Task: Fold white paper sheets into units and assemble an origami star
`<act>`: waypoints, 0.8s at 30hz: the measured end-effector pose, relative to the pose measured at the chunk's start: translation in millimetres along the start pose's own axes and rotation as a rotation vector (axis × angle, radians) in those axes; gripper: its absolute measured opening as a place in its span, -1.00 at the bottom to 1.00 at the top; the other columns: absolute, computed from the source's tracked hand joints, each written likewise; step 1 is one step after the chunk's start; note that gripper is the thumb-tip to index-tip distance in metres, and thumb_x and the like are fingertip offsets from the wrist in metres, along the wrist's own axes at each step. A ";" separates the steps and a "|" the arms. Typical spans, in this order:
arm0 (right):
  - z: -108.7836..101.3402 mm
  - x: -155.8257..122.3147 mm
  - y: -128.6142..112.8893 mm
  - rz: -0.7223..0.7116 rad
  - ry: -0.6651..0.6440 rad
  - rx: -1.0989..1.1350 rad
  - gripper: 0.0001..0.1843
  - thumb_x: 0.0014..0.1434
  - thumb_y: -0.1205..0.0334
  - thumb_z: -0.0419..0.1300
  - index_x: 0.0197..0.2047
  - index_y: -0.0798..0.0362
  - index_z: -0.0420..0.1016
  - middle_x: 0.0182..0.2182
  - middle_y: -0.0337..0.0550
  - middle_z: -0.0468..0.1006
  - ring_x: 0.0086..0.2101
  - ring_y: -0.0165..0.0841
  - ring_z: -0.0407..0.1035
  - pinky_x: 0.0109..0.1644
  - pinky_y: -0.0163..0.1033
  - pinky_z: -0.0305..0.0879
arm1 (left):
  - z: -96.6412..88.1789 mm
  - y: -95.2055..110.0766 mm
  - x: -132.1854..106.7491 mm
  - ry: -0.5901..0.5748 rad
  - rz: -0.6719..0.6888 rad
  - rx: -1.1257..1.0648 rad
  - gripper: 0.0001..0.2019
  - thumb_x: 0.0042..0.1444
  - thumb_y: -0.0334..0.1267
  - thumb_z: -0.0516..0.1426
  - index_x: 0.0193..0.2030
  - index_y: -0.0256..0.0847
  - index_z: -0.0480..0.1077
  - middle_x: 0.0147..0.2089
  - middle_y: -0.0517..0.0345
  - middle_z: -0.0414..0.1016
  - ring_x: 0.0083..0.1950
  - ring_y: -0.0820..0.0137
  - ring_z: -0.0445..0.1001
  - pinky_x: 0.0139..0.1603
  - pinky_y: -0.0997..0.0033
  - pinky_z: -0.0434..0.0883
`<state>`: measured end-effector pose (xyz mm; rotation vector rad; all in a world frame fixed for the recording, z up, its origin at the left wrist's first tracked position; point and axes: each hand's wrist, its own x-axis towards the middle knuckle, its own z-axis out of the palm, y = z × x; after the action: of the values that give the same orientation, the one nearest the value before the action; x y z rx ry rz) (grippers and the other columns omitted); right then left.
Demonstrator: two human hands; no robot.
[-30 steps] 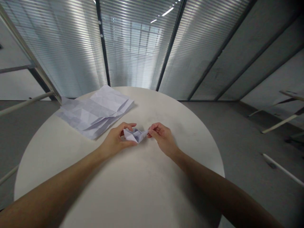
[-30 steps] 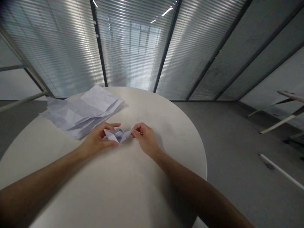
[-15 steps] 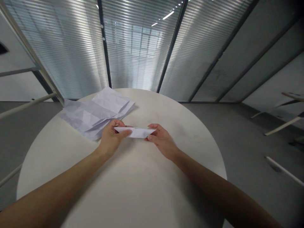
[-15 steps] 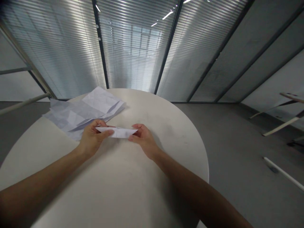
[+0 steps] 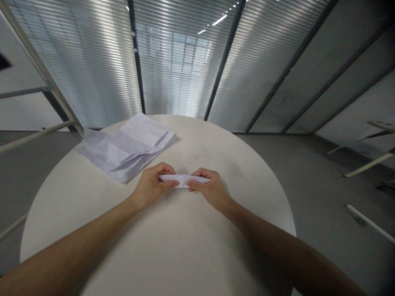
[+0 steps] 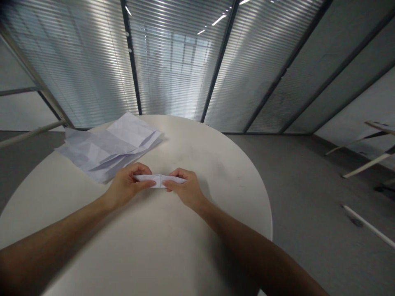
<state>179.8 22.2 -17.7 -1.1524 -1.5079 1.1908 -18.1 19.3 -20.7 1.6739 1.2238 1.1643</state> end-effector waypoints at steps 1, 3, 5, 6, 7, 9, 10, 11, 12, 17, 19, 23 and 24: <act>-0.3 0.7 0.4 -0.001 -0.004 0.002 -0.80 -0.12 0.15 0.36 -0.49 0.08 0.47 -0.62 -0.26 0.50 -0.59 -0.44 0.34 -0.48 -0.34 0.21 | -0.6 0.7 0.0 0.006 0.002 0.002 -0.81 -0.14 -0.25 0.29 -0.40 -0.22 0.40 -0.51 0.30 0.36 -0.55 0.55 0.22 -0.55 0.56 0.15; -2.2 2.5 2.0 -0.008 0.013 -0.001 -0.78 -0.13 0.15 0.36 -0.45 0.07 0.47 -0.61 -0.27 0.50 -0.59 -0.44 0.35 -0.49 -0.34 0.21 | -1.4 1.9 0.1 0.026 0.006 0.000 -0.82 -0.14 -0.26 0.29 -0.40 -0.22 0.39 -0.51 0.30 0.37 -0.55 0.55 0.22 -0.55 0.56 0.14; -5.2 4.7 4.7 -0.008 0.031 -0.009 -0.76 -0.14 0.14 0.37 -0.42 0.06 0.47 -0.61 -0.27 0.50 -0.59 -0.43 0.35 -0.52 -0.35 0.20 | -2.0 1.8 0.5 0.046 0.012 0.007 -0.83 -0.13 -0.26 0.28 -0.41 -0.21 0.39 -0.50 0.30 0.38 -0.55 0.54 0.24 -0.55 0.55 0.15; -6.7 5.7 6.3 -0.006 0.032 -0.016 -0.75 -0.13 0.13 0.37 -0.41 0.06 0.47 -0.61 -0.27 0.50 -0.59 -0.43 0.35 -0.53 -0.35 0.20 | -2.3 1.1 0.8 0.052 0.017 0.012 -0.83 -0.13 -0.26 0.28 -0.41 -0.21 0.39 -0.49 0.29 0.39 -0.54 0.53 0.25 -0.54 0.54 0.16; -8.1 6.5 7.9 -0.004 0.026 -0.024 -0.76 -0.13 0.13 0.36 -0.40 0.07 0.47 -0.61 -0.26 0.50 -0.60 -0.42 0.35 -0.54 -0.35 0.19 | -2.6 0.0 1.1 0.055 0.021 0.014 -0.82 -0.13 -0.26 0.29 -0.39 -0.20 0.40 -0.47 0.27 0.41 -0.53 0.52 0.28 -0.53 0.54 0.18; -9.7 7.3 10.3 -0.008 0.011 -0.043 -0.77 -0.10 0.14 0.35 -0.39 0.07 0.47 -0.62 -0.25 0.50 -0.61 -0.43 0.34 -0.56 -0.36 0.16 | -3.2 -2.9 1.6 0.037 0.023 -0.007 -0.74 -0.15 -0.24 0.31 -0.29 -0.18 0.40 -0.40 0.23 0.46 -0.48 0.47 0.34 -0.48 0.51 0.25; -9.9 7.3 11.0 -0.013 0.009 -0.054 -0.78 -0.09 0.14 0.34 -0.39 0.06 0.47 -0.62 -0.25 0.50 -0.61 -0.43 0.33 -0.57 -0.36 0.15 | -3.6 -4.4 1.9 0.022 0.020 -0.025 -0.67 -0.17 -0.23 0.32 -0.22 -0.17 0.40 -0.38 0.22 0.48 -0.47 0.45 0.36 -0.46 0.50 0.27; -9.6 7.2 11.5 -0.018 0.010 -0.063 -0.79 -0.08 0.15 0.33 -0.39 0.06 0.46 -0.62 -0.26 0.49 -0.62 -0.44 0.32 -0.57 -0.36 0.14 | -4.0 -5.6 2.1 0.005 0.014 -0.040 -0.61 -0.19 -0.22 0.33 -0.17 -0.16 0.39 -0.36 0.21 0.48 -0.46 0.44 0.38 -0.46 0.49 0.29; -9.1 7.0 11.7 -0.025 0.013 -0.069 -0.79 -0.08 0.15 0.33 -0.39 0.06 0.46 -0.62 -0.27 0.48 -0.62 -0.44 0.31 -0.58 -0.36 0.13 | -4.5 -6.4 2.3 -0.009 0.006 -0.045 -0.58 -0.20 -0.22 0.34 -0.15 -0.16 0.38 -0.37 0.21 0.48 -0.46 0.43 0.38 -0.46 0.49 0.29; -6.4 5.8 12.6 -0.075 0.021 -0.071 -0.78 -0.06 0.12 0.33 -0.38 0.04 0.44 -0.59 -0.30 0.44 -0.58 -0.45 0.28 -0.55 -0.36 0.12 | -6.9 -2.2 2.3 0.000 -0.022 0.007 -0.77 -0.17 -0.22 0.31 -0.35 -0.21 0.43 -0.48 0.26 0.41 -0.54 0.50 0.28 -0.53 0.52 0.22; -6.6 5.3 12.5 -0.093 0.026 -0.054 -0.76 -0.06 0.11 0.34 -0.36 0.04 0.45 -0.57 -0.30 0.43 -0.56 -0.45 0.27 -0.53 -0.35 0.13 | -8.0 1.2 2.0 0.021 -0.017 0.022 -0.79 -0.16 -0.23 0.30 -0.37 -0.21 0.43 -0.50 0.27 0.40 -0.54 0.50 0.27 -0.53 0.53 0.19; -9.2 4.5 10.7 -0.108 0.007 -0.049 -0.79 -0.04 0.14 0.32 -0.35 0.04 0.45 -0.55 -0.29 0.43 -0.55 -0.45 0.26 -0.51 -0.35 0.14 | -9.5 4.0 2.0 0.065 0.000 0.052 -0.81 -0.17 -0.23 0.31 -0.40 -0.20 0.44 -0.51 0.28 0.41 -0.55 0.50 0.27 -0.53 0.52 0.20; -10.0 4.2 10.1 -0.110 0.000 -0.061 -0.80 -0.04 0.15 0.32 -0.36 0.04 0.45 -0.55 -0.29 0.42 -0.56 -0.45 0.26 -0.51 -0.35 0.14 | -9.6 3.4 2.2 0.062 0.005 0.051 -0.80 -0.17 -0.23 0.31 -0.39 -0.19 0.44 -0.50 0.28 0.41 -0.55 0.50 0.27 -0.52 0.52 0.21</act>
<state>190.2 29.3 -25.6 -1.0947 -1.5960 1.0775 -26.0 21.1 -14.1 1.6899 1.2983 1.2052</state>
